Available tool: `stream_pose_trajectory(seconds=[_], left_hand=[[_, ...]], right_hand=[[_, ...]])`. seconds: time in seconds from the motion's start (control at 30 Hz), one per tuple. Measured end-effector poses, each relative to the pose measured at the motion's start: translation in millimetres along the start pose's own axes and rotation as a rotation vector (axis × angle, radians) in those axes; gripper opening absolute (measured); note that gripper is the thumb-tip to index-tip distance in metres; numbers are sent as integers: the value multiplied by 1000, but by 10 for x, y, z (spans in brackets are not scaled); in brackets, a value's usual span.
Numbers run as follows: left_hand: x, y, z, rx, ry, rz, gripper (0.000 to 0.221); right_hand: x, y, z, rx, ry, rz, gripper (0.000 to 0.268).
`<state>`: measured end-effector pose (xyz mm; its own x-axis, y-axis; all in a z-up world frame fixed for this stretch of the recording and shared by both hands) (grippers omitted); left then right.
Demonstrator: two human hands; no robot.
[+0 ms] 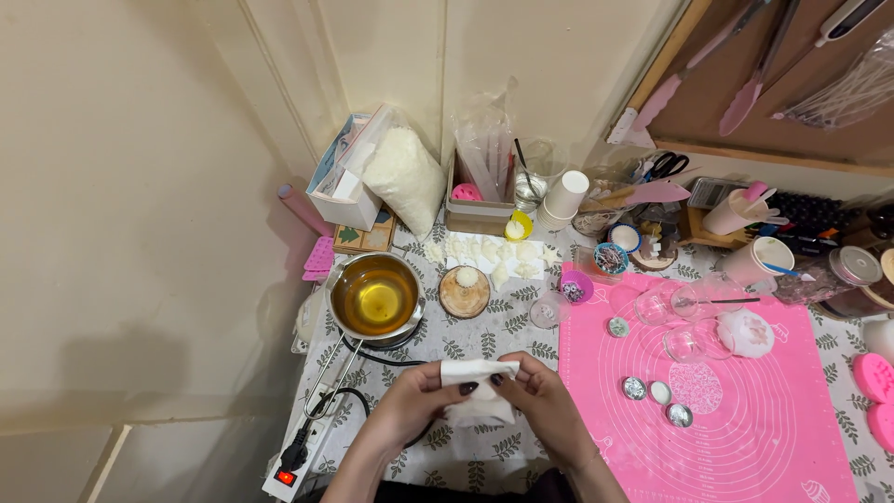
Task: The person removes a solidified white wax piece from a pink silicone mold and places it aside. Then they pick up a pot of melted yellow wax and use a spoon to pour the liquid into several pink silicone molds on the table.
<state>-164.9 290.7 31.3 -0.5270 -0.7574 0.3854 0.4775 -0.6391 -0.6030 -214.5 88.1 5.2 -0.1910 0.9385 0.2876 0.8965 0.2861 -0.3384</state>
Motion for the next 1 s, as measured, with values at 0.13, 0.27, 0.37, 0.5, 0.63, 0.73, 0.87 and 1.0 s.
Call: stream_pose_trajectory(seconds=[0.13, 0.27, 0.37, 0.5, 0.63, 0.73, 0.87, 1.0], left_hand=[[-156, 118, -167, 95, -27, -1, 23], [-219, 145, -319, 324, 167, -36, 19], [-199, 118, -311, 435, 362, -29, 15], [85, -301, 176, 248, 260, -159, 33], [237, -397, 179, 117, -239, -140, 56], [156, -201, -188, 95, 627, -50, 31], [145, -262, -167, 37, 205, -11, 25], [155, -446, 174, 64, 248, 107, 43]], right_hand=[[70, -54, -249, -27, 71, 36, 20], [259, -172, -573, 257, 180, 16, 49], [139, -197, -256, 376, 116, -94, 43], [-50, -154, 123, 250, 84, -163, 28], [-67, -211, 138, 176, -159, -111, 24], [-52, -246, 201, 208, -118, -137, 22], [-315, -206, 476, 146, 72, 84, 23], [-856, -220, 978, 283, 53, 217, 25]])
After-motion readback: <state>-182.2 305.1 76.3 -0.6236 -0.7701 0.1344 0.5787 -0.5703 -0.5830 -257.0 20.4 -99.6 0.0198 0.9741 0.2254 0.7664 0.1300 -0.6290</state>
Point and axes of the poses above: each hand's wrist, its own y-axis towards the middle knuckle, its own x-axis out of the palm, z = x × y, the point moved 3 cm from there along y, towards the middle knuckle, and after that the axes turned 13 degrees about -z, right-handed, at the moved point
